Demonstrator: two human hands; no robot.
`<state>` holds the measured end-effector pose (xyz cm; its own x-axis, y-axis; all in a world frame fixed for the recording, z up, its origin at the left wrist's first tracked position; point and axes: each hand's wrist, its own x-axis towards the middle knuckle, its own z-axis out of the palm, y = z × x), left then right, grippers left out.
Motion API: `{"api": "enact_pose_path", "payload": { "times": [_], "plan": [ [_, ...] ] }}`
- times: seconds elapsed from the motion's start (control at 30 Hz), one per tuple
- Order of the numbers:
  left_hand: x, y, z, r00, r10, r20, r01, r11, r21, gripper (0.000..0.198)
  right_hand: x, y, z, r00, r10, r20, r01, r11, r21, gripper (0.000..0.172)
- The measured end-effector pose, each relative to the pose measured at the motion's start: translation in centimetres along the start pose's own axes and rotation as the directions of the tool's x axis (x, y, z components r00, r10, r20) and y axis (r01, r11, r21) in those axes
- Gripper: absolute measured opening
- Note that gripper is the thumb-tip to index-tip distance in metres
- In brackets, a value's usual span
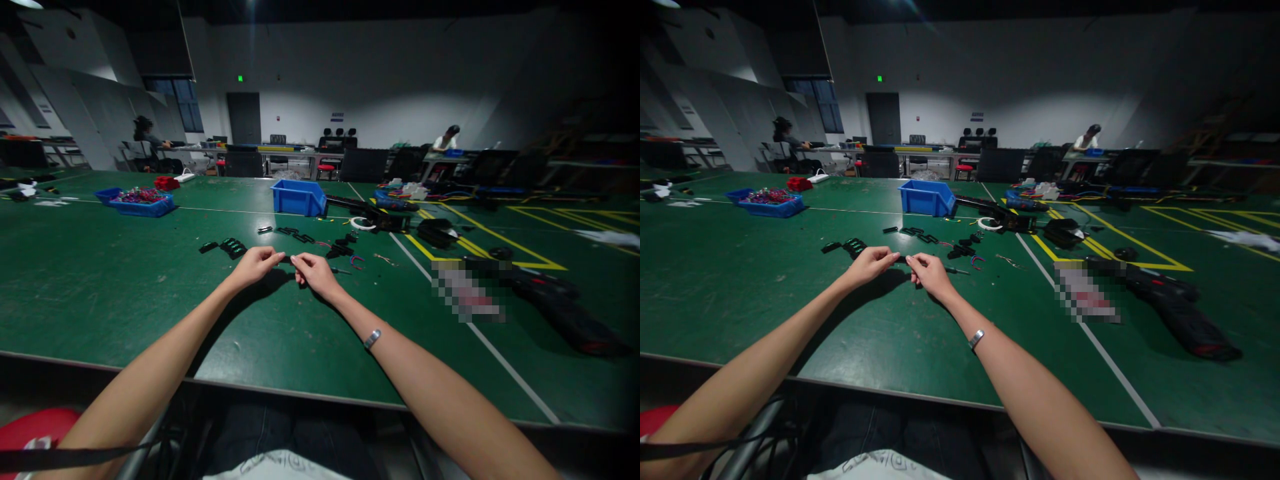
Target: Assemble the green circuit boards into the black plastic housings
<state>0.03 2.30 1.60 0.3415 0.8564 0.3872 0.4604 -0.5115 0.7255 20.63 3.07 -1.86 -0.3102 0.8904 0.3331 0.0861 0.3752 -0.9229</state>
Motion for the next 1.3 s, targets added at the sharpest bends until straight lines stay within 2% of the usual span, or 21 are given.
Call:
{"api": "enact_pose_path", "payload": {
  "times": [0.47, 0.7, 0.87, 1.07, 1.3],
  "plan": [
    [0.0, 0.1, -0.2, 0.999, 0.041, -0.009, -0.040, 0.994, 0.101, 0.048, -0.1, -0.1, 0.0, 1.000, 0.009, -0.006, -0.009, 1.000, -0.022, 0.041],
    [-0.1, -0.5, 0.1, 0.991, 0.102, -0.084, -0.088, 0.985, 0.149, 0.040, -0.1, -0.5, 0.4, 0.997, 0.029, -0.067, -0.026, 0.999, 0.044, 0.038],
    [0.0, -0.8, 0.2, 0.988, 0.135, -0.076, -0.126, 0.986, 0.110, 0.030, 0.2, 0.0, 0.6, 0.994, 0.037, -0.105, -0.025, 0.993, 0.113, 0.044],
    [0.0, -1.2, 0.2, 0.983, 0.165, -0.082, -0.154, 0.980, 0.126, 0.027, 0.2, 0.3, 0.7, 0.996, 0.035, -0.084, -0.025, 0.992, 0.120, 0.044],
    [0.1, -1.7, 0.3, 0.984, 0.176, -0.041, -0.165, 0.967, 0.192, 0.033, 0.2, 0.1, 0.6, 0.998, 0.038, -0.052, -0.032, 0.994, 0.109, 0.050]
  ]
}}
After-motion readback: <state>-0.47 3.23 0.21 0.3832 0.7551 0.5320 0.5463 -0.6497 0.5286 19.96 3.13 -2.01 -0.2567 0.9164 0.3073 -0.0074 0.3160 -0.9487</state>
